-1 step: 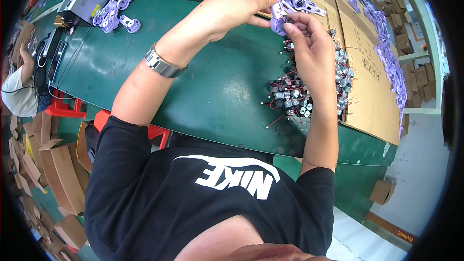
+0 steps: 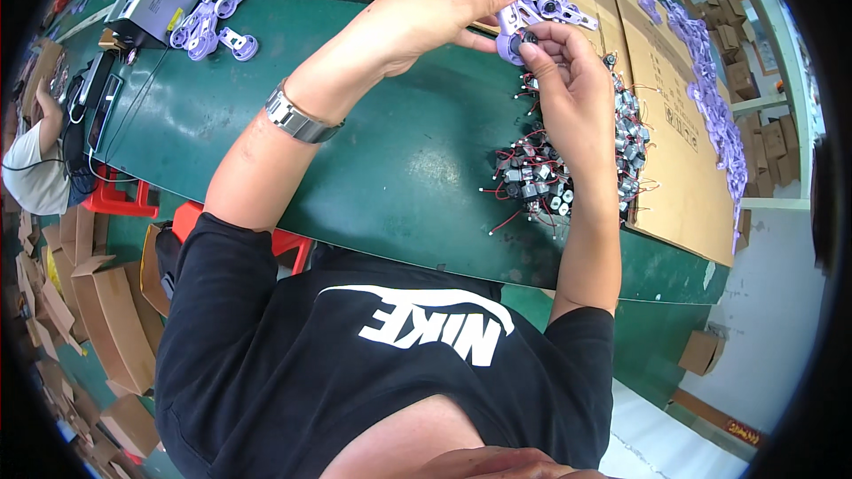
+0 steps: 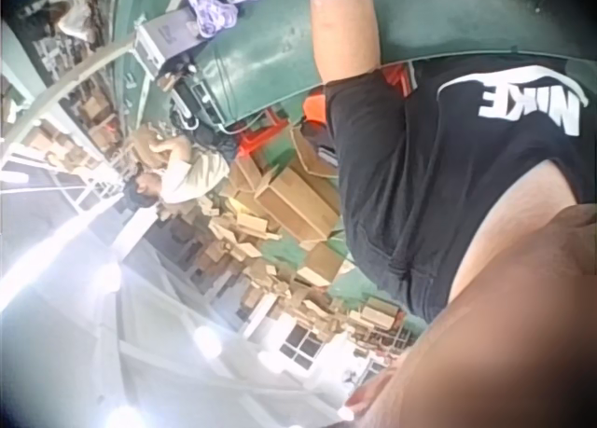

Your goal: Assembling small electronic motors into purple plastic housings on an assembly line.

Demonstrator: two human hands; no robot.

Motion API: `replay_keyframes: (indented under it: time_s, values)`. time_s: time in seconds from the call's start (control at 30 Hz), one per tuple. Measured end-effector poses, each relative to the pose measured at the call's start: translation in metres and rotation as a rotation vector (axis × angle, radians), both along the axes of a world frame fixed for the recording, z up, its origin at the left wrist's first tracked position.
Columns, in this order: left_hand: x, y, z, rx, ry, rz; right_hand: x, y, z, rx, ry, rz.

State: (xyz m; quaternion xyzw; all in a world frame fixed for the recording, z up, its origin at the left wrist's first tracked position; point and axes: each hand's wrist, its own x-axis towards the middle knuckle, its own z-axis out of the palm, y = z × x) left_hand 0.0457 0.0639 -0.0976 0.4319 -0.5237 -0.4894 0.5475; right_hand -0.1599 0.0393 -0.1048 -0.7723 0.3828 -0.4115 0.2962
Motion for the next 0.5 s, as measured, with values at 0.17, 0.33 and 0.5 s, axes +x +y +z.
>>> replay_keyframes:
  time_s: [0.17, 0.33, 0.5]
  values:
    - [-0.002, 0.004, 0.002, -0.011, 0.002, 0.003, 0.007, 0.000, -0.008, -0.053, -0.045, -0.009]
    - [0.001, -0.003, -0.004, -0.090, 0.086, -0.026, -0.002, -0.014, -0.005, 0.355, -0.408, 0.180]
    - [-0.005, -0.007, -0.011, -0.130, 0.008, -0.001, -0.004, -0.017, -0.006, 0.510, -0.380, 0.166]
